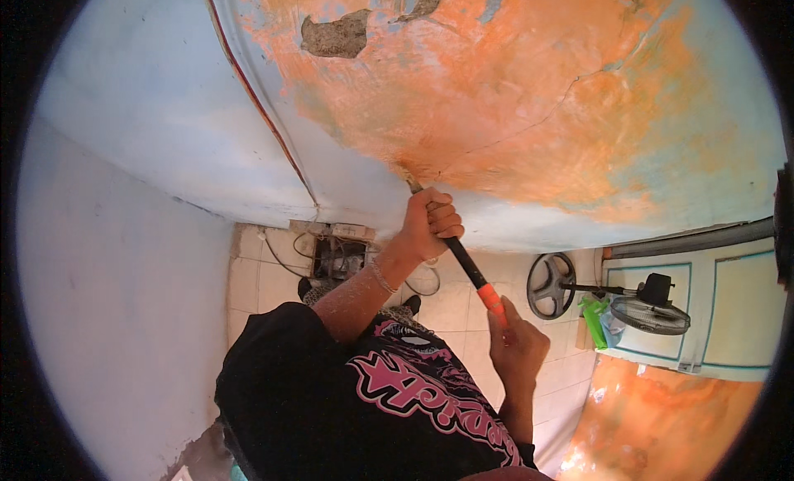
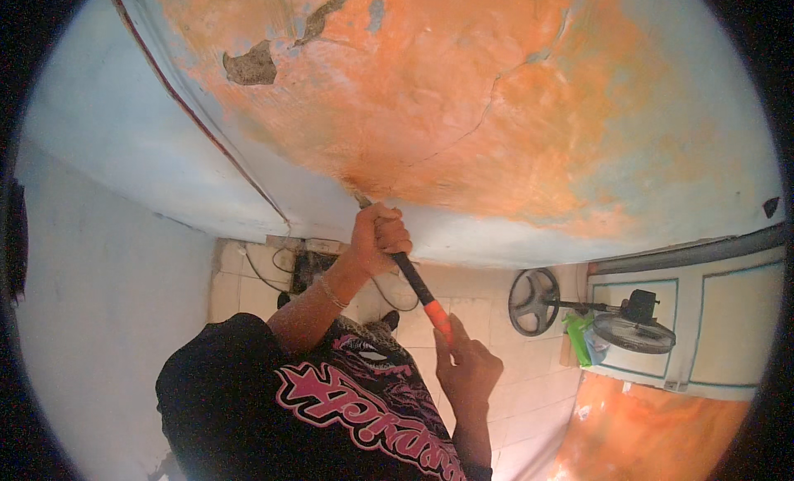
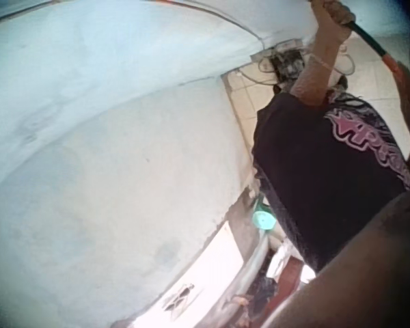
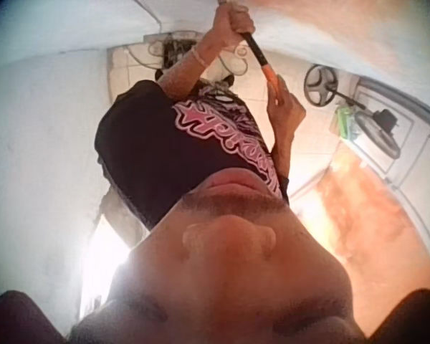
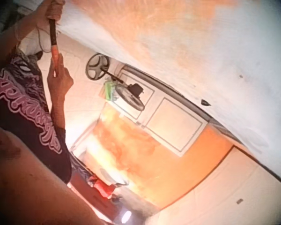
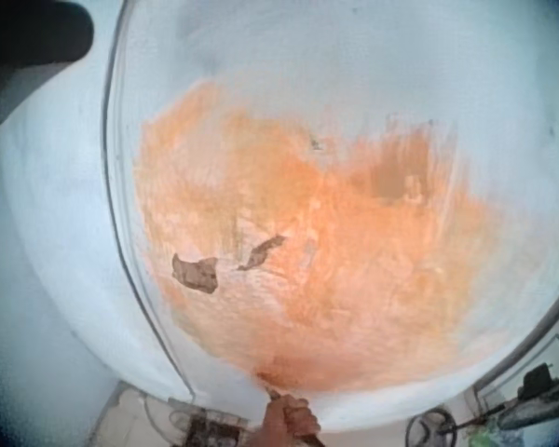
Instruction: The person scrapes peeling paint and plaster from a ceiling using a scraper tool.
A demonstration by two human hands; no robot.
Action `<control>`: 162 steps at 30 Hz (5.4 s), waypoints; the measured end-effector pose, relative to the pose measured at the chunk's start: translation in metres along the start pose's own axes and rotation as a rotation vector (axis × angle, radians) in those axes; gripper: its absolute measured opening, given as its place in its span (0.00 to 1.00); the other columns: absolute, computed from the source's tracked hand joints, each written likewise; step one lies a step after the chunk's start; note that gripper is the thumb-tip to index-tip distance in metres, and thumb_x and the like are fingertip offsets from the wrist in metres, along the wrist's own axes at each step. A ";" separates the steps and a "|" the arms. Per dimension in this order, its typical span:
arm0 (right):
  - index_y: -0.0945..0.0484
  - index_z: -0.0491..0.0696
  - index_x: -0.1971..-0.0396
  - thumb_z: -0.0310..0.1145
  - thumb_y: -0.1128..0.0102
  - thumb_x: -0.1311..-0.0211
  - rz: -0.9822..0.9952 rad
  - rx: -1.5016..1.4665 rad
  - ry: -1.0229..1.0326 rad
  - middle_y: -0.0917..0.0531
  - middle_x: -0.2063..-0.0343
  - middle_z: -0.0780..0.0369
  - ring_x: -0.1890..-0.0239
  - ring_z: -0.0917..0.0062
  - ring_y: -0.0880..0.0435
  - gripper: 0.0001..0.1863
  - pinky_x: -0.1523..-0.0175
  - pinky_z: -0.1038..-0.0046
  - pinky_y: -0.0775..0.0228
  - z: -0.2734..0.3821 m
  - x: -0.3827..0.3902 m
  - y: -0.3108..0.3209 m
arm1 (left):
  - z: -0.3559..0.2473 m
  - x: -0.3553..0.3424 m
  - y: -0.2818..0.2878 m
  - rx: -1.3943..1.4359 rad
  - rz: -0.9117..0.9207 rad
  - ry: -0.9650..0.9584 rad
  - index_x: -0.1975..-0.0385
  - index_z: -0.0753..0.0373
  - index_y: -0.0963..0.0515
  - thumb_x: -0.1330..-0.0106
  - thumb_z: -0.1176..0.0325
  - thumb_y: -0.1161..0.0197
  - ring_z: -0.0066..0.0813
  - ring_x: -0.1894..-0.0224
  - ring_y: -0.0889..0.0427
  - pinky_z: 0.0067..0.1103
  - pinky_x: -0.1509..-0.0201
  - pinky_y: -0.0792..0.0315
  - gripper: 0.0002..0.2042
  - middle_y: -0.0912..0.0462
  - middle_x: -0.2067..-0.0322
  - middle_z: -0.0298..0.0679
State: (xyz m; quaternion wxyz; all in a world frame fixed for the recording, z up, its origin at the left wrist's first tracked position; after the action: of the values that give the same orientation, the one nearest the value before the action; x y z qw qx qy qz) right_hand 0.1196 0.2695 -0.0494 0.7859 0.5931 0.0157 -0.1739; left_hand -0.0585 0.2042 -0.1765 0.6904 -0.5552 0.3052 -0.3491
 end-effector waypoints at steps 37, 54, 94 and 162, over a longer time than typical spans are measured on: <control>0.20 0.48 0.59 0.36 0.34 0.48 0.045 -0.091 0.071 0.25 0.89 0.60 0.89 0.73 0.28 0.16 0.82 0.74 0.39 0.010 -0.019 -0.039 | -0.044 0.013 0.022 0.022 -0.095 -0.102 0.94 0.48 0.50 0.44 0.70 0.50 0.17 0.93 0.55 0.17 0.88 0.53 0.20 0.54 0.96 0.23; 0.20 0.52 0.59 0.40 0.35 0.47 0.024 -0.054 -0.029 0.25 0.90 0.61 0.88 0.72 0.24 0.16 0.82 0.72 0.36 -0.025 0.001 -0.042 | -0.013 -0.003 0.022 -0.112 -0.108 -0.043 0.94 0.48 0.50 0.44 0.70 0.51 0.16 0.93 0.55 0.17 0.87 0.53 0.20 0.55 0.96 0.22; 0.19 0.47 0.61 0.34 0.32 0.50 0.022 -0.137 -0.055 0.26 0.89 0.60 0.90 0.76 0.28 0.15 0.82 0.76 0.40 -0.010 -0.016 -0.032 | -0.028 0.003 0.011 -0.106 -0.109 -0.081 0.93 0.48 0.50 0.45 0.70 0.52 0.16 0.93 0.56 0.18 0.87 0.53 0.19 0.55 0.96 0.23; 0.20 0.44 0.67 0.34 0.35 0.47 0.102 -0.267 -0.127 0.25 0.87 0.55 0.86 0.74 0.25 0.11 0.78 0.75 0.36 0.016 -0.026 -0.060 | -0.067 0.033 0.018 -0.111 -0.285 -0.160 0.95 0.48 0.51 0.44 0.68 0.49 0.18 0.93 0.56 0.18 0.87 0.54 0.21 0.55 0.96 0.23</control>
State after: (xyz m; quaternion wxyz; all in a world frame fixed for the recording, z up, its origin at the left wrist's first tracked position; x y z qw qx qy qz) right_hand 0.0745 0.2469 -0.0938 0.8650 0.4713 -0.0409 -0.1673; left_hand -0.0915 0.1426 -0.2085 0.6242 -0.6563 0.1863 -0.3806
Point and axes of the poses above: each hand's wrist, its own x-axis away from the middle knuckle, its own y-axis out of the back of the hand, z = x × y, the point moved 9 cm from there along -x, towards the middle knuckle
